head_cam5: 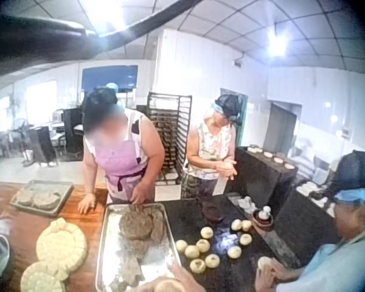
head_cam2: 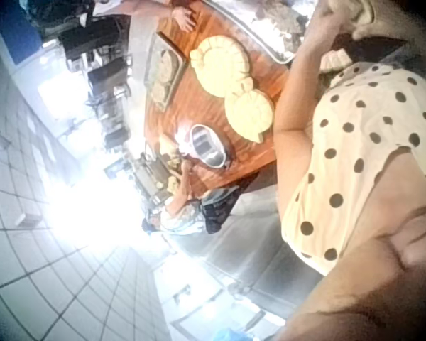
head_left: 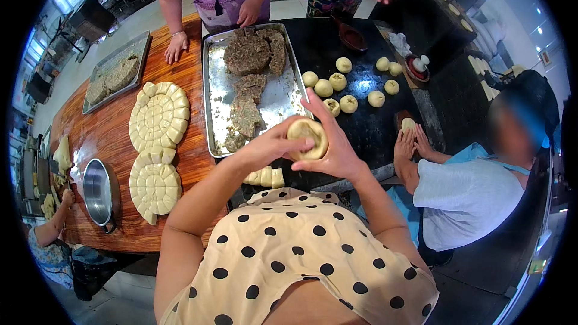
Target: The person prepares food by taking pieces of dough, flattening them by hand, adding a portion of meat filling from a tray, and sealing the dough into a rounded bun shape.
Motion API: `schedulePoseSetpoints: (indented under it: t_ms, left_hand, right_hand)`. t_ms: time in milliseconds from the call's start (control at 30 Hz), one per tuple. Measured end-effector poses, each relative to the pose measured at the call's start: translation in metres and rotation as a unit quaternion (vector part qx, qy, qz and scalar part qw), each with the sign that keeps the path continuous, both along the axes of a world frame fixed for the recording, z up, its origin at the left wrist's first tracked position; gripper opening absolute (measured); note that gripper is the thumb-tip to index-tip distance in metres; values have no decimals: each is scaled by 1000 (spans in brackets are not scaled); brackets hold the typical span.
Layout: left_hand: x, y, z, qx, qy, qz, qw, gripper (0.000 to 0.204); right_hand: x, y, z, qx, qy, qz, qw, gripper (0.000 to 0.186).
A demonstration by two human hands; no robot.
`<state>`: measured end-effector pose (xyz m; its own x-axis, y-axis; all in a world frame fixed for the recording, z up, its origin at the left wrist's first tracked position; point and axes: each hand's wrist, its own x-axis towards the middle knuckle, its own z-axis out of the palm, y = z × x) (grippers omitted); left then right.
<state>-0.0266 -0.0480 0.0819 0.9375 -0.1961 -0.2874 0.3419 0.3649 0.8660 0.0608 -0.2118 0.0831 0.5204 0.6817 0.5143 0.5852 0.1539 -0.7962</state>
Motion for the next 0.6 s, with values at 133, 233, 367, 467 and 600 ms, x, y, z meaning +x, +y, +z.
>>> schedulePoseSetpoints:
  t_ms: [133,233,367,467,600]
  left_hand:
    - [3,-14,8,-10,-65,76,995,55]
    - [-3,-24,-14,-188,-41,166,967,57]
    - [-4,-9,-19,-122,36,131,983,52]
    - [3,-18,-17,-65,13,142,988,52]
    - [3,-34,-15,-159,-17,226,961,53]
  right_hand:
    - [6,-4,-14,-19,-103,1,994,72]
    - [-10,11,-30,-1,-114,-149,982,71]
    - [-8,2,-14,-65,-43,-32,996,74]
    - [0,0,-21,-79,-61,-25,995,76]
    - [-7,12,-31,-22,-71,-117,990,79]
